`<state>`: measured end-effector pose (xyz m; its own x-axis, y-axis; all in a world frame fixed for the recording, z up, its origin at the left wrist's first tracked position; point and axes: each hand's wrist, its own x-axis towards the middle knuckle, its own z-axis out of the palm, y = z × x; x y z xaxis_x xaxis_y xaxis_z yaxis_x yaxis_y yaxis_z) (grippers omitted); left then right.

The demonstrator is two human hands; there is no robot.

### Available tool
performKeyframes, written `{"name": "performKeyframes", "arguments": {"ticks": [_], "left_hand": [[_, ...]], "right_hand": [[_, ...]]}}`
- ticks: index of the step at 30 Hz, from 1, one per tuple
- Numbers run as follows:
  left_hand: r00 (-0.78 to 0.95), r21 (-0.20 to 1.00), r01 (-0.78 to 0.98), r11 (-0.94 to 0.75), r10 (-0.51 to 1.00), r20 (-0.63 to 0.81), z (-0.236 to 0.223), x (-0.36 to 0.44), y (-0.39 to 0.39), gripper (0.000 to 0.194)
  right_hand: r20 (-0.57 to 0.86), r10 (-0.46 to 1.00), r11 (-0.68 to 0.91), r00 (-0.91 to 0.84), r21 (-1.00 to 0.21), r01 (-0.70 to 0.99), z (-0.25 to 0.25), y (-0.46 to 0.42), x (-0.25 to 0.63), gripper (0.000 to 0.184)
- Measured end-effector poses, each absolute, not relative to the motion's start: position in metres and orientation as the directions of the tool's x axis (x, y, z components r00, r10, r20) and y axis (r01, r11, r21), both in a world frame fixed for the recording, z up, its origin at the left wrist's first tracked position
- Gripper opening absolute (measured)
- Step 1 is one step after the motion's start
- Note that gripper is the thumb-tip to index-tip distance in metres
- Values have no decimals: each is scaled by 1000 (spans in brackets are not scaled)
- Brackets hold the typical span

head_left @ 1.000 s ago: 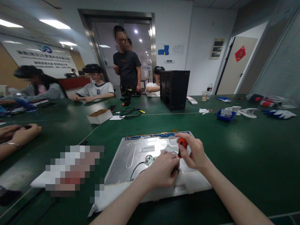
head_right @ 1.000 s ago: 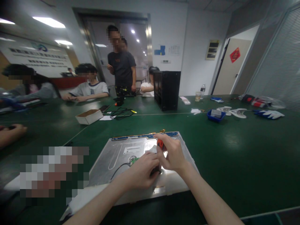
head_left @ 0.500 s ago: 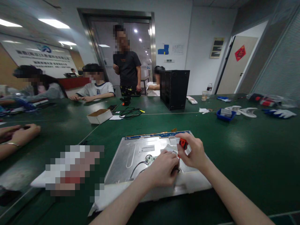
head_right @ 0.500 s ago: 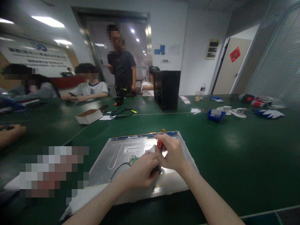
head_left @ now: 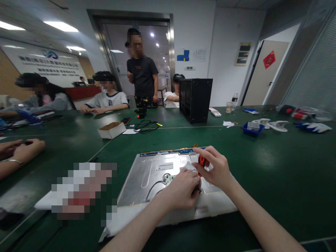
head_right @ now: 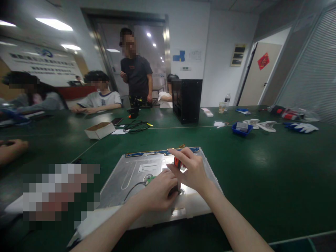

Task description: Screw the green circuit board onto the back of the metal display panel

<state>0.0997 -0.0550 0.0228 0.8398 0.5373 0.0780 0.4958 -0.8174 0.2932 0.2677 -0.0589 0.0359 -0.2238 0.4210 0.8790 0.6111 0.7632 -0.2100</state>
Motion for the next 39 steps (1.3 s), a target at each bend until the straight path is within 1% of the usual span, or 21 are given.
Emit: {"name": "performKeyframes", "arguments": {"ticks": [3,6,11,16,23,30,35,39], "left_hand": [[841,301,489,-819,534,87,22,99,-54,4],[844,301,480,-824,527,97,21,99,-54,5],[845,305,482,-822,527,86,20,99,-54,7],[850,306,467,-830,517,104,18,99,-53,8],[847,294,477,-828,522,98,18,99,-53,8],[848,292,482,-826,523,82,19,100,-53,7],[846,307,479,-822,526,89,23,99,-55,8],[850,311,478,-821,522,73,23,99,-54,7]], "right_hand": [[876,426,762,-225,-213,612,37,-60,266,38],[881,420,754,-217,-206,624,37,-61,264,38],[896,417,763,-155,-252,595,35,-61,262,29],[893,420,756,-163,-245,607,34,-62,262,22],[894,409,797,-182,-253,549,39,-63,263,26],[894,403,801,-197,-241,548,44,-66,264,31],[909,384,789,-163,-231,569,41,-64,264,24],[908,394,770,-141,-243,591,39,-63,263,25]]}}
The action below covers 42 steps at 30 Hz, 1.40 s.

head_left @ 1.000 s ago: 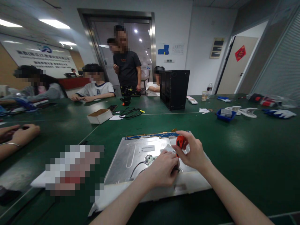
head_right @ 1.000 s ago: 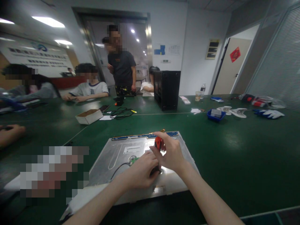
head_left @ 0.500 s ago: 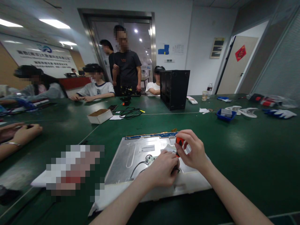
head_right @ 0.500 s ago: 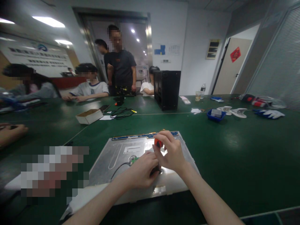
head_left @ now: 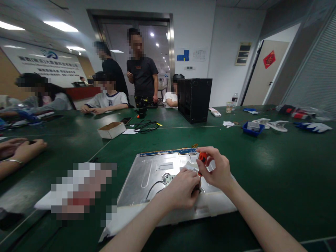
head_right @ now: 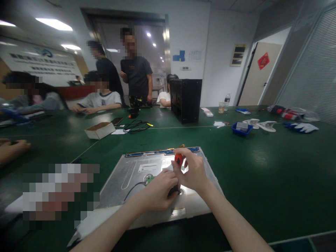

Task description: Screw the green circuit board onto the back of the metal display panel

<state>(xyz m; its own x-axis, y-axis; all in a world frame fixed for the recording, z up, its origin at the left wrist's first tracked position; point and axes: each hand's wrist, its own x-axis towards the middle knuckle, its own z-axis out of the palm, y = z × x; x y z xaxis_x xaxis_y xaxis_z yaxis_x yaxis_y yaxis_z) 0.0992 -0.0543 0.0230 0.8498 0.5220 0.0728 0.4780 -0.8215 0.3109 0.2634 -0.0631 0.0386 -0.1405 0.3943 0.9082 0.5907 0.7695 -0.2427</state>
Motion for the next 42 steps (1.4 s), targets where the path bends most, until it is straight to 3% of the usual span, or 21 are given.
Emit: {"name": "performKeyframes", "arguments": {"ticks": [9,18,33,42], "left_hand": [[854,297,473,-830,515,80,21,99,-54,7],[847,310,479,-822,525,82,22,99,-54,6],[851,287,477,-831,518,86,24,99,-55,6],[850,299,466,-833,515,111,21,99,-54,8]], "right_hand": [[899,397,804,-184,-244,542,41,-65,266,24],[916,368,763,-158,-200,614,44,-66,263,24],[904,414,774,-112,-284,566,38,-65,264,30],[912,387,772,-136,-240,588,42,-64,263,18]]}}
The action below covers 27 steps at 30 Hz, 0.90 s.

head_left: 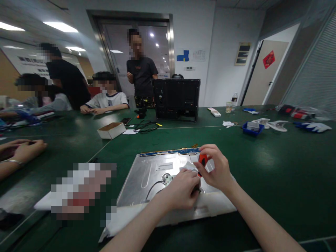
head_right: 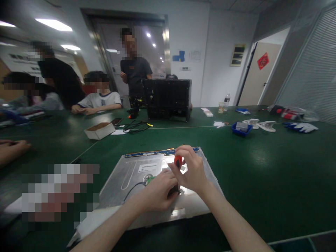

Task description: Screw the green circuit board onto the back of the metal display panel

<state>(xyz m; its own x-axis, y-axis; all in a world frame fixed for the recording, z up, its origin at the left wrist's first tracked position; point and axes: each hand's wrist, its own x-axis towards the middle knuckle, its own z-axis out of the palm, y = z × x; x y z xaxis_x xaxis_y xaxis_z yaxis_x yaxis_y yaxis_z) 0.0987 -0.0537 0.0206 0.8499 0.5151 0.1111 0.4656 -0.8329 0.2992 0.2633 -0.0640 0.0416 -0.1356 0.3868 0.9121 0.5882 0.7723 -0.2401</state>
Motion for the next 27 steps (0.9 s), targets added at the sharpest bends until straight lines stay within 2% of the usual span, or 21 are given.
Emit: {"name": "performKeyframes", "arguments": {"ticks": [10,13,17,22,27], "left_hand": [[848,278,479,-833,521,100,23,98,-55,6],[848,286,473,-833,519,106,23,98,-55,5],[848,288,479,-829,522,95,24,98,-55,5],[847,292,481,-827,524,88,26,99,-56,5],[843,284,493,-822,532,78,26,99,-56,5]], "right_hand": [[910,393,793,-133,-262,550,46,-66,263,22],[910,400,788,-103,-284,547,44,-65,263,19],[912,407,775,-56,-312,550,40,-63,263,22],[873,479,778,-94,-373,506,40,-65,265,33],[876,461,794,-141,-337,505,42,-65,264,26]]}}
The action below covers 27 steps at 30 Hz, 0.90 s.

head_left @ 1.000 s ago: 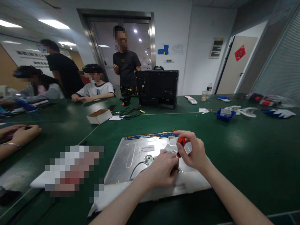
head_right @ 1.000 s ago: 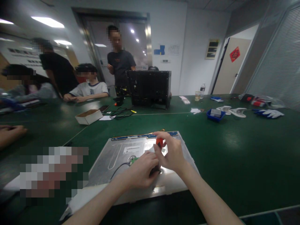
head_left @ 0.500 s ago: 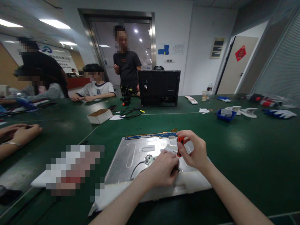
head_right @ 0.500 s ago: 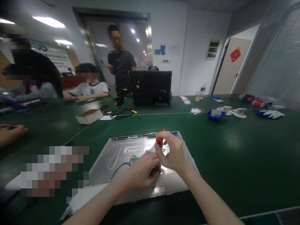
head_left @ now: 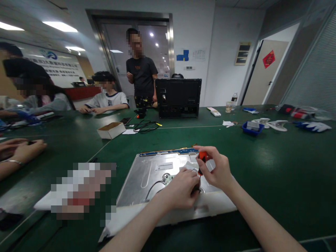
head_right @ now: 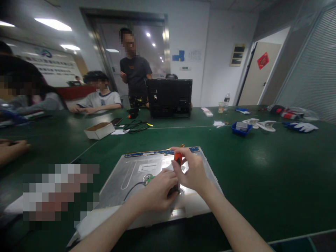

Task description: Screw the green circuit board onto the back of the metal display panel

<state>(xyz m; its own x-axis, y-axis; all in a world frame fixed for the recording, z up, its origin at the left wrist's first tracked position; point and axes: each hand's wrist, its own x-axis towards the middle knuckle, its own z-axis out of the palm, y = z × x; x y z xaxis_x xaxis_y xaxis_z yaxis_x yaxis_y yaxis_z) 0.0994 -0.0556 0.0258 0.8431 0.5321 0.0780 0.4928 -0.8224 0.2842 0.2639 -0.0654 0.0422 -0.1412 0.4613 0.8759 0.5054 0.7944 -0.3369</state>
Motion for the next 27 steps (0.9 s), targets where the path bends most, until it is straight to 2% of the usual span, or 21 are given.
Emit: {"name": "performKeyframes", "arguments": {"ticks": [6,12,19,27], "left_hand": [[845,283,488,-826,528,84,25,99,-56,3],[849,274,487,-829,523,75,25,99,-55,4],[843,286,489,-824,530,87,25,99,-56,5],[845,275,493,-825,529,74,26,100,-56,6]], "right_hand": [[910,390,782,-139,-248,572,46,-65,263,18],[901,404,804,-157,-268,531,47,-67,264,26],[902,428,775,-48,-339,533,40,-64,264,24],[884,451,782,-122,-325,532,44,-66,265,24]]}}
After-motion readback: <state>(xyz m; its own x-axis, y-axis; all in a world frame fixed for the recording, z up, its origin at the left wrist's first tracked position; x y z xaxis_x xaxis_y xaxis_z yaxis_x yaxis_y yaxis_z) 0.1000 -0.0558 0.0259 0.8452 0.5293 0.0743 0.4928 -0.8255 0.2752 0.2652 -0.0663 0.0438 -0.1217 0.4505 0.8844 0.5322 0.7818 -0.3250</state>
